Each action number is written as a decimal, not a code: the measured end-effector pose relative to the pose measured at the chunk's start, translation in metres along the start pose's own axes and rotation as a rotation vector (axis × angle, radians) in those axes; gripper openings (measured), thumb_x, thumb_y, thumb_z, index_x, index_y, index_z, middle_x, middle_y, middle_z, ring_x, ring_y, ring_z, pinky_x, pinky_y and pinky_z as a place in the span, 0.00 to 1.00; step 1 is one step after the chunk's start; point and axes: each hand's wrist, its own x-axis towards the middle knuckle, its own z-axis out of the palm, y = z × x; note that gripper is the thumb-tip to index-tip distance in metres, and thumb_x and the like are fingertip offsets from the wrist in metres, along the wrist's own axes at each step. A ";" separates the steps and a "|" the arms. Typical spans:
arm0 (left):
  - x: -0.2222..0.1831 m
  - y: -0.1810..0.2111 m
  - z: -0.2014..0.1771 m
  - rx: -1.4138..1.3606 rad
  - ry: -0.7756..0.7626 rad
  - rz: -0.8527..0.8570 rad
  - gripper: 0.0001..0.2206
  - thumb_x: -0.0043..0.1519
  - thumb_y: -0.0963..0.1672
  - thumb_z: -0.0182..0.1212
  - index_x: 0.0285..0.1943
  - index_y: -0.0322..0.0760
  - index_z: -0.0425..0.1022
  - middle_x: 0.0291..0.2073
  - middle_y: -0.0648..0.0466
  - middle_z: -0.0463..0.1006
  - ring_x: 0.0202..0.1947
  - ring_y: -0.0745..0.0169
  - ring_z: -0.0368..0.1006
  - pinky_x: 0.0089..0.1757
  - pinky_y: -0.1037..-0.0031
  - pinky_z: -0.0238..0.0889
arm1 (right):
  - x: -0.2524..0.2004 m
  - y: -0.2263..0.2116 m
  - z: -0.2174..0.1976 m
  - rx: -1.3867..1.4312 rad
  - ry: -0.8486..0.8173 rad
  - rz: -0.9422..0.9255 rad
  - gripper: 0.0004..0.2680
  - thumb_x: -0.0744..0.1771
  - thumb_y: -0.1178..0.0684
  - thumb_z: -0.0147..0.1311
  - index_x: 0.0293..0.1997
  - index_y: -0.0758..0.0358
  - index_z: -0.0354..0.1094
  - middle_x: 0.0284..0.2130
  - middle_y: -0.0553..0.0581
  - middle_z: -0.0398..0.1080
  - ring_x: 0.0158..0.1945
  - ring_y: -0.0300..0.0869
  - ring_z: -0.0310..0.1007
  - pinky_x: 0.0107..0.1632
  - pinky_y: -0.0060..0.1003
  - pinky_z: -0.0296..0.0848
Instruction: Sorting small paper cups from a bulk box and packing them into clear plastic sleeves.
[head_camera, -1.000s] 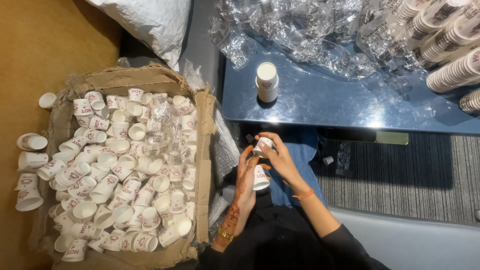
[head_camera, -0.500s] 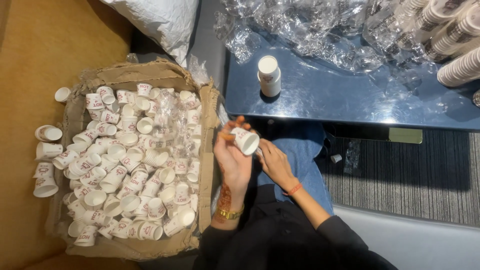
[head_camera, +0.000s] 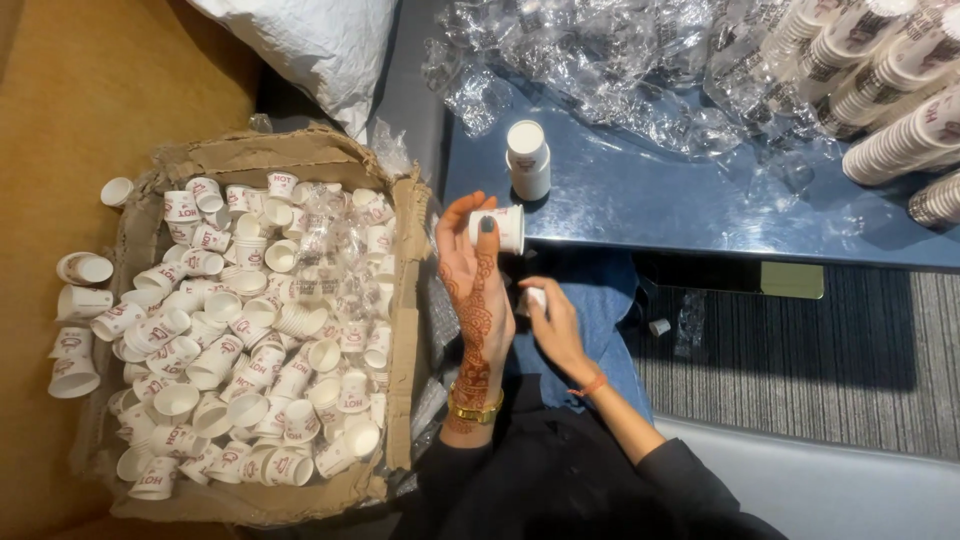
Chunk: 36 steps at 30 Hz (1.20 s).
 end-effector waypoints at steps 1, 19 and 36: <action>-0.003 0.000 -0.003 0.102 0.002 0.019 0.18 0.70 0.44 0.57 0.66 0.29 0.62 0.60 0.46 0.68 0.65 0.57 0.64 0.65 0.65 0.57 | 0.002 -0.004 -0.003 0.145 0.063 0.105 0.12 0.67 0.61 0.50 0.57 0.69 0.66 0.51 0.63 0.74 0.51 0.49 0.77 0.51 0.38 0.76; 0.018 0.030 0.001 -0.111 0.135 0.107 0.19 0.71 0.49 0.57 0.64 0.33 0.61 0.57 0.47 0.71 0.56 0.61 0.68 0.55 0.69 0.66 | 0.151 -0.150 -0.075 -0.110 0.359 -0.498 0.18 0.69 0.54 0.67 0.63 0.66 0.62 0.56 0.62 0.71 0.57 0.49 0.77 0.59 0.40 0.76; -0.021 -0.038 -0.043 -0.149 0.051 -0.260 0.18 0.68 0.46 0.60 0.61 0.30 0.66 0.49 0.49 0.76 0.48 0.66 0.73 0.48 0.78 0.68 | 0.046 -0.133 -0.060 -0.043 0.123 -0.374 0.17 0.68 0.54 0.60 0.64 0.65 0.65 0.58 0.65 0.71 0.61 0.52 0.74 0.62 0.44 0.73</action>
